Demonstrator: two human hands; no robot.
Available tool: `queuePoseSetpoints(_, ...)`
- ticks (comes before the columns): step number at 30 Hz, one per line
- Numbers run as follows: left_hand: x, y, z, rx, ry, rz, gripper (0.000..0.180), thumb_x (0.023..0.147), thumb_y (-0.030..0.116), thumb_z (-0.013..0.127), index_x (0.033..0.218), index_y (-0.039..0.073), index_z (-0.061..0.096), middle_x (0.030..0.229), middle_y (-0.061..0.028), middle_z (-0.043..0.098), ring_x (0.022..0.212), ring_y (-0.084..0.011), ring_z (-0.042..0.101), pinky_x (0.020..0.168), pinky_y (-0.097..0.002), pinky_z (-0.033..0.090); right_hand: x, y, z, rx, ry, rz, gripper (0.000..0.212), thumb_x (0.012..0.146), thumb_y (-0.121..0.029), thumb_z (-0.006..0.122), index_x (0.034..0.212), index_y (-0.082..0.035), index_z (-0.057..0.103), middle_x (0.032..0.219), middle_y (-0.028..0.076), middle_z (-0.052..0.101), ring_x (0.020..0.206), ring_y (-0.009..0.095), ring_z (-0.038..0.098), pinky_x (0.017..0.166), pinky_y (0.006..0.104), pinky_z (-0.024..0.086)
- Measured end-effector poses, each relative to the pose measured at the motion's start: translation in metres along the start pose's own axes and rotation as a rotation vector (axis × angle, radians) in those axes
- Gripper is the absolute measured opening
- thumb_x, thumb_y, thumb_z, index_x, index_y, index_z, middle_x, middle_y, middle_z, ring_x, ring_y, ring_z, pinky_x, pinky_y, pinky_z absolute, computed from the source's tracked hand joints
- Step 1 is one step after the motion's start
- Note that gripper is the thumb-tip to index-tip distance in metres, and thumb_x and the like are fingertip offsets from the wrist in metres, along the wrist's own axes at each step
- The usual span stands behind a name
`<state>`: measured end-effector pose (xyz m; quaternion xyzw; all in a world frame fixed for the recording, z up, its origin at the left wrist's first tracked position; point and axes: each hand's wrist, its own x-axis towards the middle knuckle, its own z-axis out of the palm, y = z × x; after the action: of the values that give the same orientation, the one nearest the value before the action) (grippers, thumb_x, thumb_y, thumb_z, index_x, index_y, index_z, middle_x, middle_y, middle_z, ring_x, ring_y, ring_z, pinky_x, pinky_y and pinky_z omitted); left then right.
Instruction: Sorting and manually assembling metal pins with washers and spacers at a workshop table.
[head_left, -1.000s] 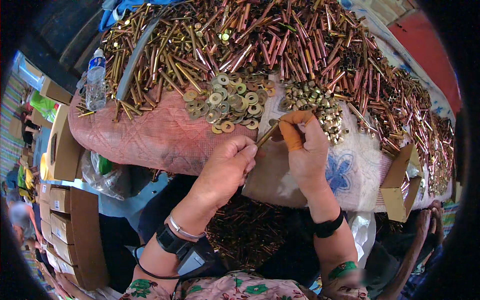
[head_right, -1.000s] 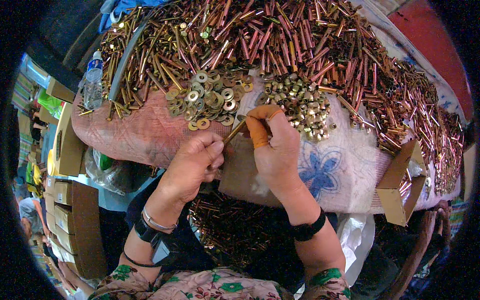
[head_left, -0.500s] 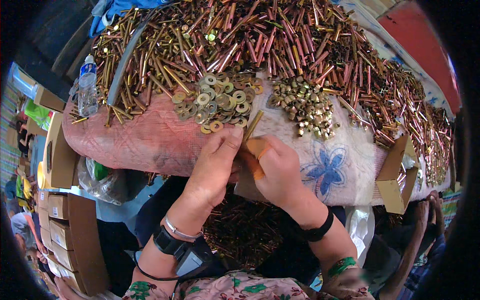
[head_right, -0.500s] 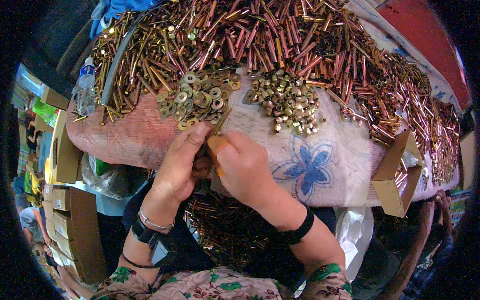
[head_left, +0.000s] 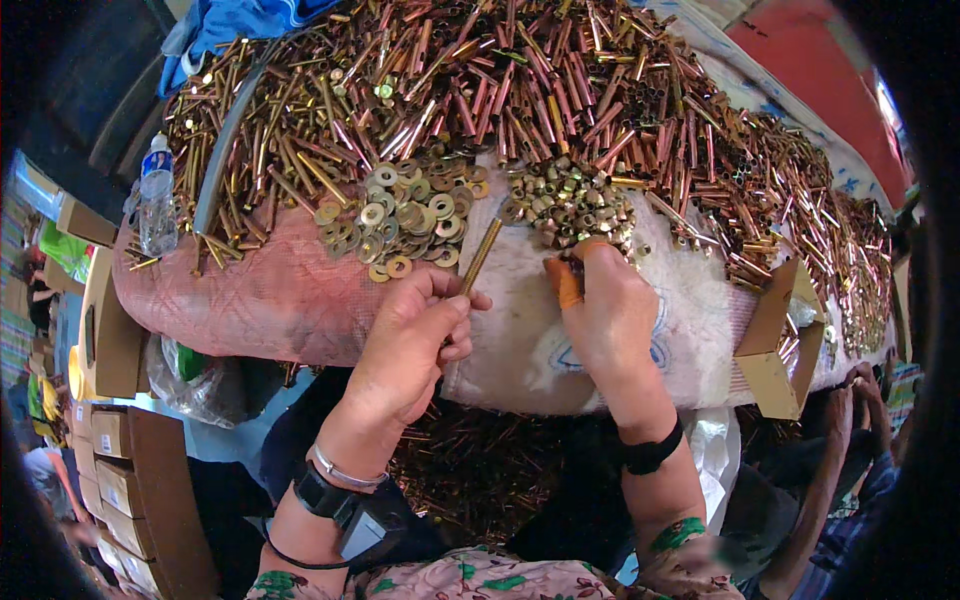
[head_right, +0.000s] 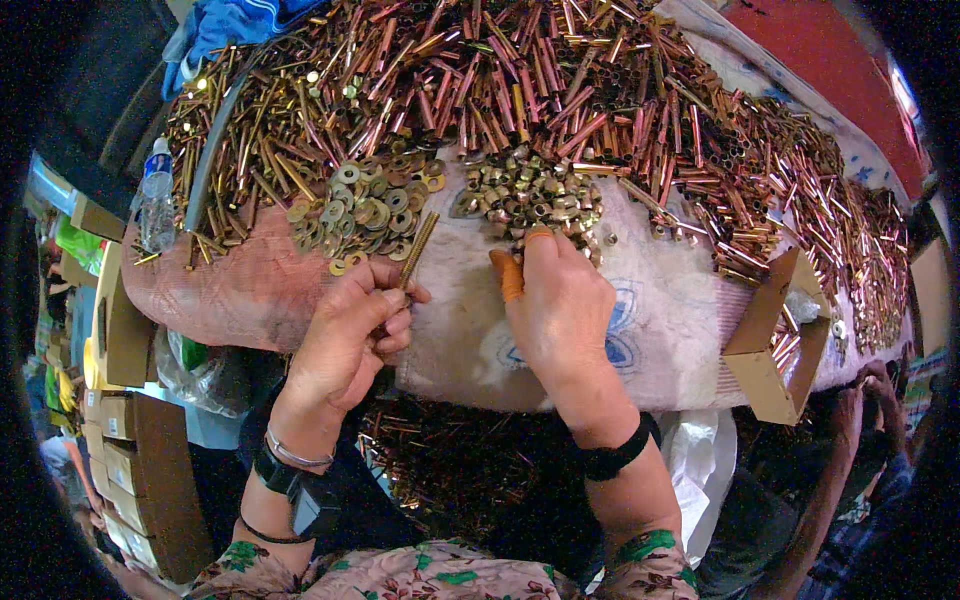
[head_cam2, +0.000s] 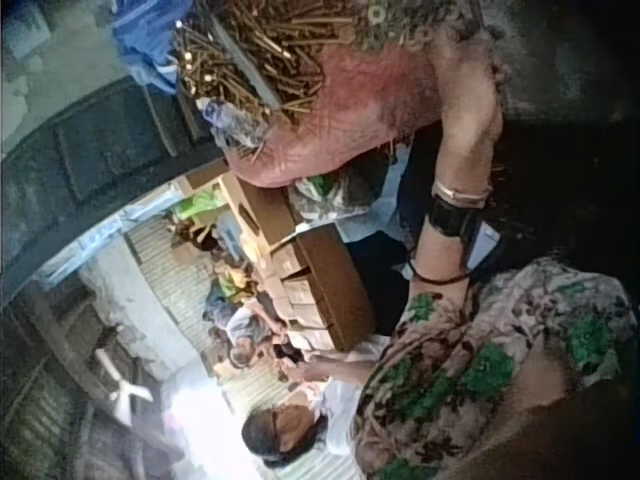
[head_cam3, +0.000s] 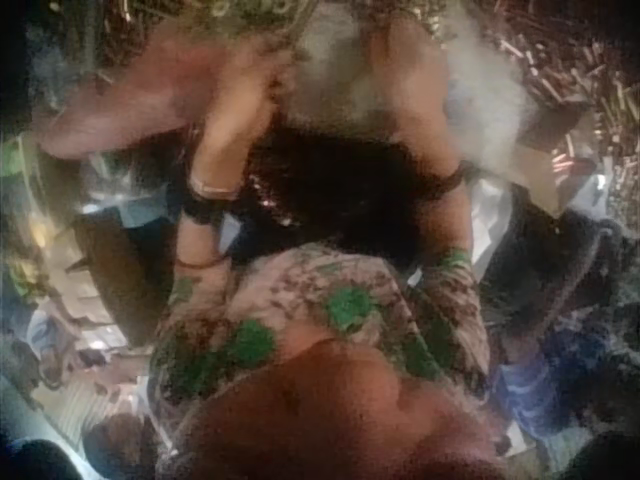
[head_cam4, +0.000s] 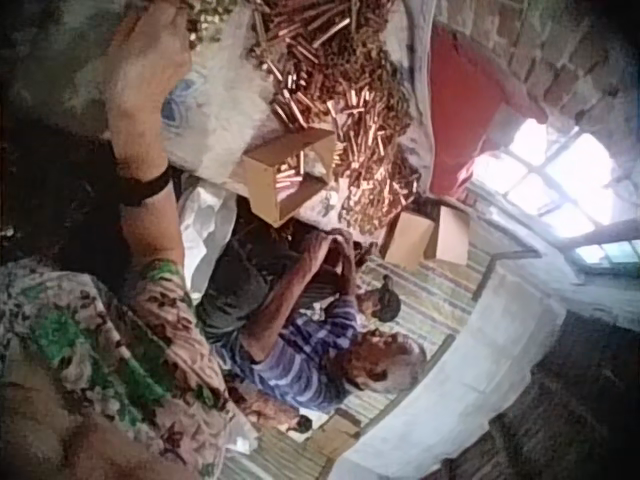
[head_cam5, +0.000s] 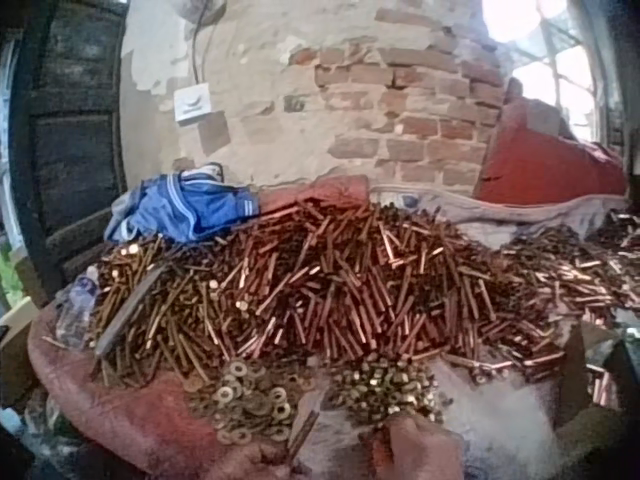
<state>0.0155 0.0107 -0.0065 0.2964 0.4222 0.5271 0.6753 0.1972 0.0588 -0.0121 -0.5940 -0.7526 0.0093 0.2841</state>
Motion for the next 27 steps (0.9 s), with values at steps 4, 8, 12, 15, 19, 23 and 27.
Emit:
queuePoseSetpoints(4,0.001,0.003,0.006,-0.104,0.015,-0.04,0.008,0.087,0.008,0.048,0.094,0.004,0.048,0.087,-0.0052,0.052,0.06,-0.0058,0.039,0.051,-0.0179,0.031,0.0,0.003,0.002,-0.014,-0.038,-0.002,0.019,0.077,-0.018,0.061,0.08,-0.004,0.051,0.076,0.015,0.057,0.069,0.035,0.057,0.058,0.044,0.045)
queuePoseSetpoints(8,0.001,0.002,0.004,-0.251,-0.016,-0.061,0.01,0.086,0.006,0.049,0.095,0.003,0.049,0.086,-0.0043,0.051,0.062,-0.0066,0.04,0.052,-0.018,0.033,-0.001,0.008,0.0,0.077,-0.054,-0.027,0.015,0.076,-0.013,0.06,0.083,-0.003,0.052,0.078,0.016,0.058,0.071,0.037,0.057,0.06,0.0448,0.045)
queuePoseSetpoints(12,0.0,0.005,0.014,-0.047,0.026,-0.086,0.017,0.085,0.006,0.05,0.101,0.001,0.049,0.087,-0.0036,0.05,0.063,-0.0069,0.04,0.052,-0.018,0.032,-0.001,0.013,0.007,0.395,0.021,0.05,0.013,0.077,-0.007,0.059,0.088,-0.002,0.054,0.08,0.017,0.059,0.071,0.032,0.058,0.059,0.0387,0.046)
queuePoseSetpoints(15,0.0,0.003,0.013,0.021,-0.063,-0.048,0.021,0.085,0.006,0.05,0.105,0.001,0.05,0.087,-0.0029,0.05,0.063,-0.0064,0.04,0.051,-0.0178,0.031,0.002,0.011,0.0,0.645,0.013,0.132,0.013,0.08,-0.004,0.058,0.092,-0.001,0.055,0.078,0.013,0.06,0.067,0.023,0.059,0.058,0.0326,0.046)
queuePoseSetpoints(19,-0.004,0.008,0.015,0.023,-0.09,-0.095,0.022,0.085,0.006,0.05,0.107,0.0,0.05,0.084,-0.0008,0.049,0.062,-0.0041,0.038,0.049,-0.0159,0.029,0.007,0.007,-0.006,0.958,-0.116,0.287,0.013,0.082,-0.002,0.057,0.095,0.0,0.055,0.076,0.006,0.06,0.067,0.016,0.057,0.06,0.0282,0.047)
queuePoseSetpoints(23,-0.004,0.004,0.01,-0.105,-0.099,-0.165,0.024,0.086,0.007,0.049,0.109,0.0,0.049,0.08,0.0009,0.048,0.061,-0.002,0.036,0.048,-0.0144,0.027,0.009,0.007,-0.009,1.15,-0.246,0.423,0.015,0.08,-0.002,0.06,0.094,0.001,0.056,0.076,0.007,0.06,0.068,0.015,0.057,0.062,0.0278,0.047)
queuePoseSetpoints(27,-0.003,0.004,0.012,-0.062,-0.068,-0.134,0.024,0.087,0.007,0.047,0.111,0.001,0.048,0.077,0.0013,0.045,0.061,-0.0033,0.037,0.047,-0.0153,0.027,0.002,-0.001,0.004,0.583,0.024,-0.017,0.016,0.078,-0.004,0.062,0.092,0.0,0.057,0.079,0.012,0.06,0.068,0.023,0.059,0.061,0.0306,0.047)
